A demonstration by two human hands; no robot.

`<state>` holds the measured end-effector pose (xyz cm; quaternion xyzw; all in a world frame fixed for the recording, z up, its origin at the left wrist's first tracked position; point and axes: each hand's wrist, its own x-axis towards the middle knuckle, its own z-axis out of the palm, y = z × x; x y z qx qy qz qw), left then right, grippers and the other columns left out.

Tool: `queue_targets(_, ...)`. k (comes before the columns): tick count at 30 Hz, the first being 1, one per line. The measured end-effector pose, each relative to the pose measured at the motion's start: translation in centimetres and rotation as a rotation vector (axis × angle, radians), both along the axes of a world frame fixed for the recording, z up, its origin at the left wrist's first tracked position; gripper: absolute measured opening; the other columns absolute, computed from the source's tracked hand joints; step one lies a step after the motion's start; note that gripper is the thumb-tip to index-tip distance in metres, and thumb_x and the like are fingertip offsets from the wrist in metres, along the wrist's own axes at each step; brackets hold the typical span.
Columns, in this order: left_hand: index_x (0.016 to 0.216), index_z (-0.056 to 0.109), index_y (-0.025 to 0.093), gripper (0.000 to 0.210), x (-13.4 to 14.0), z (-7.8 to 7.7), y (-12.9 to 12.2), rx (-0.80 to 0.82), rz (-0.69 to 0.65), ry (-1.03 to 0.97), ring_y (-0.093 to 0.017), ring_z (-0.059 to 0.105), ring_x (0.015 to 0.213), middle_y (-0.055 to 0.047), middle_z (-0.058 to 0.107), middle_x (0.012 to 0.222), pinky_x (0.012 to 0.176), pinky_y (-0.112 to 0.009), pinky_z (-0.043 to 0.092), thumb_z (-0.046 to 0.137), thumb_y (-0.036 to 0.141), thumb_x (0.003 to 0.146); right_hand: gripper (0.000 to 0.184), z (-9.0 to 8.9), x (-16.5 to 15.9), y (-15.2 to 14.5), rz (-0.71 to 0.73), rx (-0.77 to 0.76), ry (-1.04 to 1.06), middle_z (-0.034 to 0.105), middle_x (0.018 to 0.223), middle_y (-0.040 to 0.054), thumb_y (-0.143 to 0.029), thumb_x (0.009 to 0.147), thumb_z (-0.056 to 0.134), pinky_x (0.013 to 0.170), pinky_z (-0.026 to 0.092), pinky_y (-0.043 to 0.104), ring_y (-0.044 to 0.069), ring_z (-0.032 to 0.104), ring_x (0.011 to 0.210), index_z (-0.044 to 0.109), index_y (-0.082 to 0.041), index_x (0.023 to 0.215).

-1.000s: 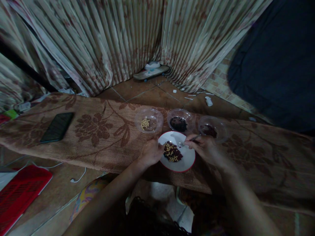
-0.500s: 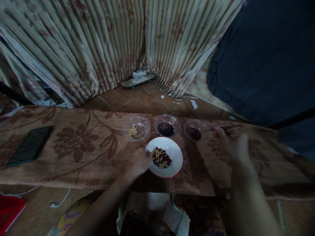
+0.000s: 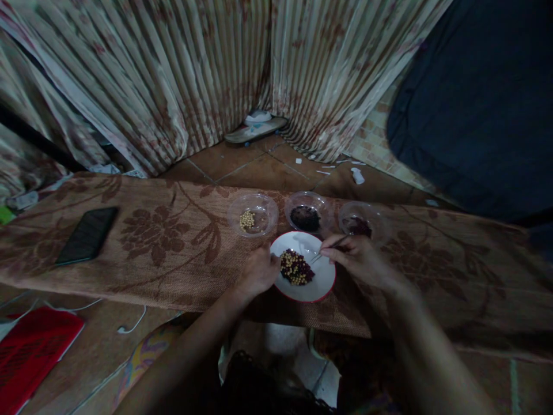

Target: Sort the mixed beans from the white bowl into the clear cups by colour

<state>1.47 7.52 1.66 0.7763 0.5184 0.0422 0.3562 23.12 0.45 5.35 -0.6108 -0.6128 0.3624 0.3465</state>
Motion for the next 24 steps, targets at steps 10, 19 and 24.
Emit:
queue_targets(10, 0.105, 0.055, 0.014, 0.027, 0.01, -0.80, 0.00, 0.065, 0.007, 0.014, -0.023, 0.063, 0.089, -0.013, 0.067, 0.097, 0.080, -0.033, 0.049, 0.039, 0.023, 0.085, 0.029, -0.06, -0.84, 0.12, 0.058, -0.090, -0.155, 0.061, 0.064, 0.0006, -0.046, 0.083, 0.053, 0.057, 0.042, 0.025, 0.015, 0.057, 0.060, 0.064, -0.019, 0.081)
queue_targets(19, 0.105, 0.055, 0.013, 0.027, -0.06, -0.72, -0.01, 0.045, 0.018, -0.001, -0.024, 0.064, 0.086, -0.013, 0.067, 0.094, 0.077, -0.033, 0.050, 0.040, 0.023, 0.084, 0.030, -0.36, -0.63, 0.10, 0.064, -0.074, -0.164, 0.061, 0.065, 0.0008, -0.047, 0.083, 0.053, 0.055, 0.042, 0.024, 0.014, 0.056, 0.058, 0.063, -0.018, 0.082)
queue_targets(24, 0.106, 0.055, 0.015, 0.027, -0.15, -1.02, 0.03, 0.055, 0.009, -0.015, -0.023, 0.064, 0.087, -0.011, 0.067, 0.095, 0.078, -0.032, 0.050, 0.041, 0.024, 0.085, 0.031, -0.32, -0.71, 0.07, 0.070, -0.078, -0.172, 0.061, 0.063, 0.0003, -0.047, 0.083, 0.053, 0.054, 0.041, 0.024, 0.014, 0.055, 0.057, 0.063, -0.018, 0.082)
